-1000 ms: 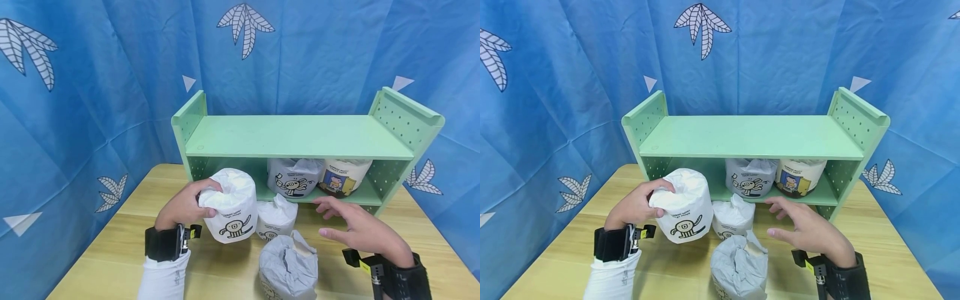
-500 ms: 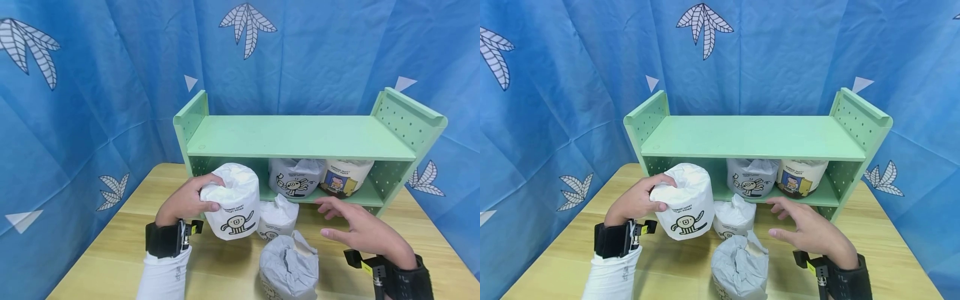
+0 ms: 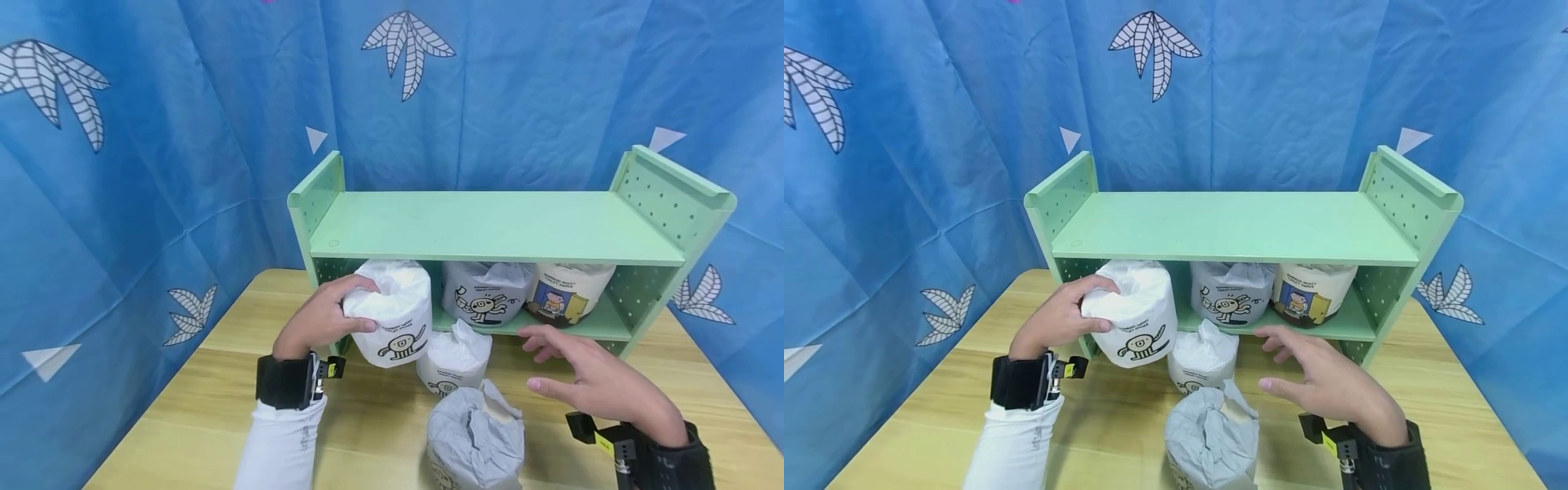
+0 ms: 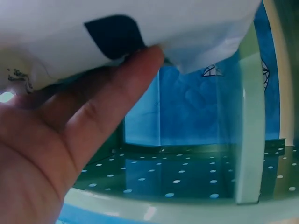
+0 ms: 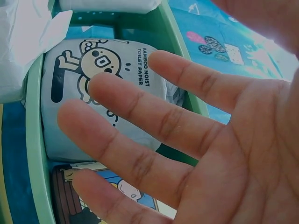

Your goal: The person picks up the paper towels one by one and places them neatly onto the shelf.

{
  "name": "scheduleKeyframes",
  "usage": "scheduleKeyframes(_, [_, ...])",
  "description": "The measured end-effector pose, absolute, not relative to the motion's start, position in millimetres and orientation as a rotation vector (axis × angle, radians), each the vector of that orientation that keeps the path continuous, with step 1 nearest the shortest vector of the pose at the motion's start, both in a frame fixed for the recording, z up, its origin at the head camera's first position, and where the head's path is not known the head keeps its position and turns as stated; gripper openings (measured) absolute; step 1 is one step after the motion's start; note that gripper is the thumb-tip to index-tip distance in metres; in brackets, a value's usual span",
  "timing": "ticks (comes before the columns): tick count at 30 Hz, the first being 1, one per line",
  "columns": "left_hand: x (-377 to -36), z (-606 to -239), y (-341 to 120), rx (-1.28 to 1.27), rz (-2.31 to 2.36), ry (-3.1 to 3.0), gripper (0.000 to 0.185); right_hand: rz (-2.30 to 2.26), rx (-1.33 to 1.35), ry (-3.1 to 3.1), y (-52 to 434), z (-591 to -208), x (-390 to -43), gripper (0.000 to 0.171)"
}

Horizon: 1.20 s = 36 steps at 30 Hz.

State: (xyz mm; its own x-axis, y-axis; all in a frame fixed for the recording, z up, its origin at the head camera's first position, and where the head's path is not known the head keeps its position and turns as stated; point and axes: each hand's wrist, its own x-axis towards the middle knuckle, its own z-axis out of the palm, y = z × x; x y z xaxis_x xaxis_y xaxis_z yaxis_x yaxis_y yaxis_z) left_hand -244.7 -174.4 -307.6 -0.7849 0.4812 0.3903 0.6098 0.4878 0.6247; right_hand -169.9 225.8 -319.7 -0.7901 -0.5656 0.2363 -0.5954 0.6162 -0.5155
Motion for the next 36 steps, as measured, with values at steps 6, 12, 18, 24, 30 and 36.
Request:
scheduleKeyframes(6, [-254.3, -307.3, -167.2, -0.911, -1.148, -2.569, 0.041, 0.893, 0.994, -2.766, 228.6, -318.8, -169.6, 0.055])
scheduleKeyframes(12, [-261.4, -306.2, -161.4, -0.929, -1.143, -2.554, 0.042, 0.89, 0.989, -2.755, 229.3, -317.7, -168.6, 0.055])
scheduleKeyframes(18, [-267.0, -307.9, -157.0, -0.875, -1.124, -2.575, 0.042, 0.909, 0.992, -2.769, 228.9, -317.2, -168.3, 0.055])
scheduleKeyframes(24, [-273.5, -313.4, -155.6, -0.829, -1.08, -2.579, 0.045, 0.925, 0.998, -2.779, 228.0, -318.0, -168.1, 0.055])
scheduleKeyframes(30, [-275.0, -316.5, -153.2, -0.778, -1.103, -2.588, 0.05, 0.952, 0.992, -2.795, 227.6, -318.3, -167.5, 0.055])
scheduleKeyframes(36, [-274.5, -312.9, -148.6, -0.715, -1.116, -2.652, 0.057, 0.951, 0.994, -2.797, 227.5, -317.9, -168.4, 0.055])
